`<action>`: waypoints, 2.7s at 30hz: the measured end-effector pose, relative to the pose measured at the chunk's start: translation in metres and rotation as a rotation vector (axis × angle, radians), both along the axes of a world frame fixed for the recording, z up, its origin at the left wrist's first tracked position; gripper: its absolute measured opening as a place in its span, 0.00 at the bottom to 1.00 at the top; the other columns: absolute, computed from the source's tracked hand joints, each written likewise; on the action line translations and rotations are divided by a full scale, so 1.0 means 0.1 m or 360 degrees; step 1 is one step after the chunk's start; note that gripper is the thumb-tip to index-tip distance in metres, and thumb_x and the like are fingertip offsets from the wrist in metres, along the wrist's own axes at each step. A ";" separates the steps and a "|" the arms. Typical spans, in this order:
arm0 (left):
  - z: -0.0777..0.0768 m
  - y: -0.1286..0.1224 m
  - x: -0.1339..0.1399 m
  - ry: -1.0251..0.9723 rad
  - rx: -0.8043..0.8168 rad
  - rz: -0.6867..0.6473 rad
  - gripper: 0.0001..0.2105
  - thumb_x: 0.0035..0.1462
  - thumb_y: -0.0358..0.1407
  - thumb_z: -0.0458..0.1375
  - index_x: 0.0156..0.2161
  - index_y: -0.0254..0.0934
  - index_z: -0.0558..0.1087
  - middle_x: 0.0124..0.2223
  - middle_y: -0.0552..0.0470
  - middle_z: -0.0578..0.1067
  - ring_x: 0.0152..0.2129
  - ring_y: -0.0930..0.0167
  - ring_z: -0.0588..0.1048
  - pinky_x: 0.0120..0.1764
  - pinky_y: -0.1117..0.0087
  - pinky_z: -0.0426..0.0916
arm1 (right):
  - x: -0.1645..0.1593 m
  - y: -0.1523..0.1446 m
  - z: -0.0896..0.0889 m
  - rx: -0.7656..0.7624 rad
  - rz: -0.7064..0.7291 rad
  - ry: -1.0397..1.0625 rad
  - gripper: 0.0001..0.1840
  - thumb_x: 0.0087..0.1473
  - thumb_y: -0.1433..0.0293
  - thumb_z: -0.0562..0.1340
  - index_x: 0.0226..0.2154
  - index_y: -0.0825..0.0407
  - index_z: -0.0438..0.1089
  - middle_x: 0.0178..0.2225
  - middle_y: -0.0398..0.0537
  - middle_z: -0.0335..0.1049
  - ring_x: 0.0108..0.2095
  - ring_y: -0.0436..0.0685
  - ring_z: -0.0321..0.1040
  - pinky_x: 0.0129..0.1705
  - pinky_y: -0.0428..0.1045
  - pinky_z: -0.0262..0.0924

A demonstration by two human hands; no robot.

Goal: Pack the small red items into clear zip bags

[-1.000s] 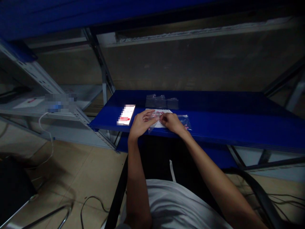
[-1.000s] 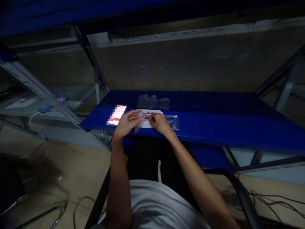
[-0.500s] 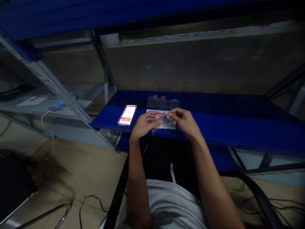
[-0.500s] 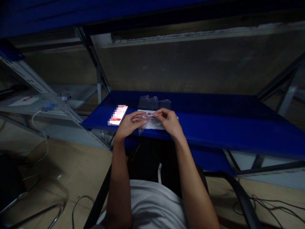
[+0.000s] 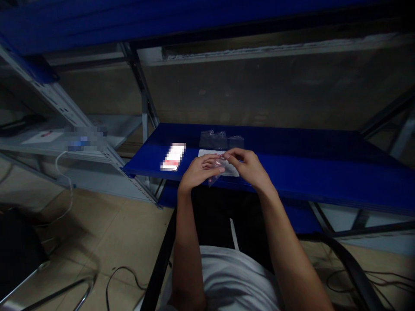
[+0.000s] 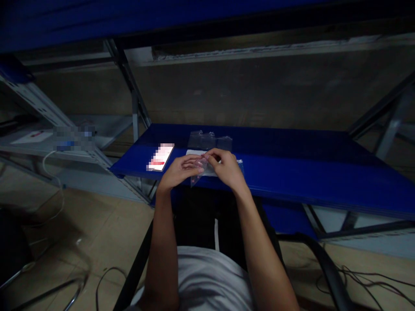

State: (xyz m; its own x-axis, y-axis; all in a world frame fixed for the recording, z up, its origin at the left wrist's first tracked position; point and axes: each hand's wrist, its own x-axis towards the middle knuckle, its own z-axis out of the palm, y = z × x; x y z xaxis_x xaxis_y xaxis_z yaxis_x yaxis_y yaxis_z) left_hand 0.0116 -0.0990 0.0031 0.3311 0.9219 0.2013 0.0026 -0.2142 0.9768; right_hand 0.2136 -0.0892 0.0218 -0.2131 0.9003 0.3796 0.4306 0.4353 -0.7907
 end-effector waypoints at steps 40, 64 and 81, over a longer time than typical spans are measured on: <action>-0.01 -0.02 -0.08 -0.0018 0.0012 0.0030 0.25 0.50 0.40 0.73 0.54 0.35 0.79 0.46 0.43 0.83 0.41 0.64 0.81 0.46 0.63 0.76 | -0.01 0.04 0.07 0.0016 0.0123 -0.0133 0.09 0.60 0.65 0.64 0.36 0.51 0.80 0.34 0.49 0.81 0.36 0.58 0.75 0.38 0.50 0.62; 0.07 -0.03 -0.07 0.0041 -0.0034 0.0268 0.21 0.54 0.40 0.71 0.51 0.34 0.78 0.49 0.40 0.83 0.47 0.62 0.82 0.53 0.59 0.75 | 0.25 -0.04 -0.44 -0.0125 -0.0344 -0.0097 0.12 0.59 0.63 0.60 0.37 0.51 0.78 0.32 0.49 0.78 0.31 0.58 0.71 0.35 0.50 0.59; 0.00 0.02 -0.10 0.0000 0.0012 0.0359 0.23 0.53 0.42 0.72 0.51 0.35 0.77 0.48 0.42 0.82 0.44 0.64 0.81 0.43 0.67 0.77 | -0.29 0.32 -0.46 -0.0160 -0.0415 -0.1047 0.15 0.67 0.71 0.56 0.48 0.52 0.77 0.49 0.60 0.78 0.48 0.63 0.75 0.44 0.49 0.61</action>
State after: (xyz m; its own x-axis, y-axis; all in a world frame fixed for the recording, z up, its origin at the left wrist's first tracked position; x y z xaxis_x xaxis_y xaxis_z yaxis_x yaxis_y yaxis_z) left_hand 0.0013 -0.0973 0.0031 0.1167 0.9711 0.2084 0.0514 -0.2155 0.9752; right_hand 0.1846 -0.0570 -0.0246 -0.1425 0.9770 0.1587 0.9122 0.1918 -0.3620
